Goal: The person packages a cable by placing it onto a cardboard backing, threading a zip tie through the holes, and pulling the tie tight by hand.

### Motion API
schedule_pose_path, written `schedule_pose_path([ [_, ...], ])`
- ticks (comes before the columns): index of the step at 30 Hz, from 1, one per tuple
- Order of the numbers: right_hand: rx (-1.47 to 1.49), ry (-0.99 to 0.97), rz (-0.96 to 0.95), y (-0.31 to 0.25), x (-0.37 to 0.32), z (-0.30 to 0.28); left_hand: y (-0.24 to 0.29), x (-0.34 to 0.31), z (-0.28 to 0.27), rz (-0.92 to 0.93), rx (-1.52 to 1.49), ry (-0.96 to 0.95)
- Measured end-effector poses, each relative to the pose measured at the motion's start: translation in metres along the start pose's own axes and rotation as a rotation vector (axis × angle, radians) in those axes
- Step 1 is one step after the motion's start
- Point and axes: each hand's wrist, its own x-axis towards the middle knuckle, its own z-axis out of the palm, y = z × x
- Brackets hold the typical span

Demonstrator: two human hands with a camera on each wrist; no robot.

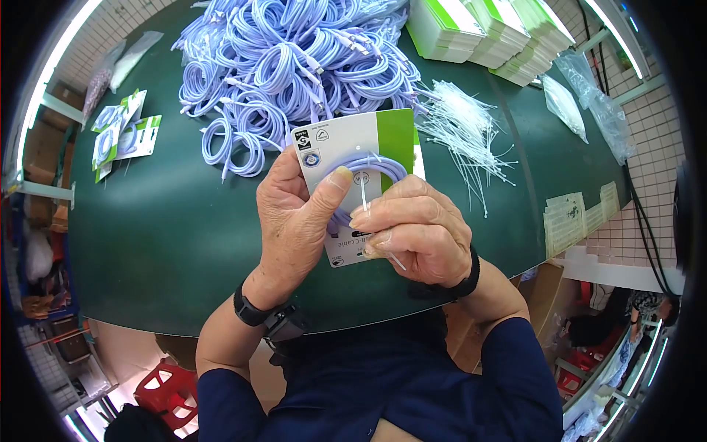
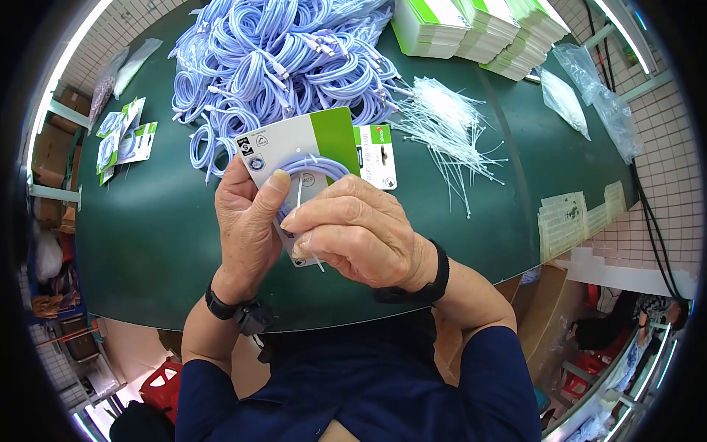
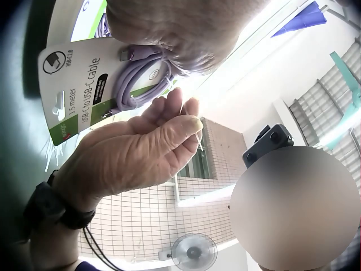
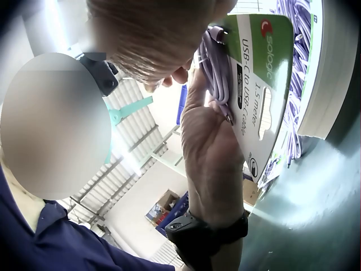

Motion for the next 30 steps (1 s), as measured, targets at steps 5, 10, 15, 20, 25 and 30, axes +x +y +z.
schedule_pose_path([
  [5, 0.012, -0.02, 0.001, 0.001, 0.0, 0.002, -0.003, -0.001, -0.001, -0.019, 0.024, -0.01],
  [10, -0.041, -0.051, -0.023, 0.005, -0.002, 0.003, -0.004, -0.001, 0.0, -0.028, 0.07, -0.035],
  [15, -0.099, 0.0, 0.05, 0.004, 0.002, -0.004, -0.013, 0.0, -0.001, -0.049, 0.06, -0.049],
  [20, -0.019, 0.24, 0.156, 0.013, 0.001, -0.001, -0.018, -0.002, 0.002, -0.045, 0.092, -0.068],
  [25, -0.217, 0.075, 0.118, 0.02, 0.013, -0.017, -0.02, -0.002, 0.002, -0.049, 0.112, -0.079],
  [30, -0.325, 0.053, 0.039, 0.03, 0.011, -0.018, -0.017, -0.002, 0.005, -0.063, 0.094, -0.055],
])
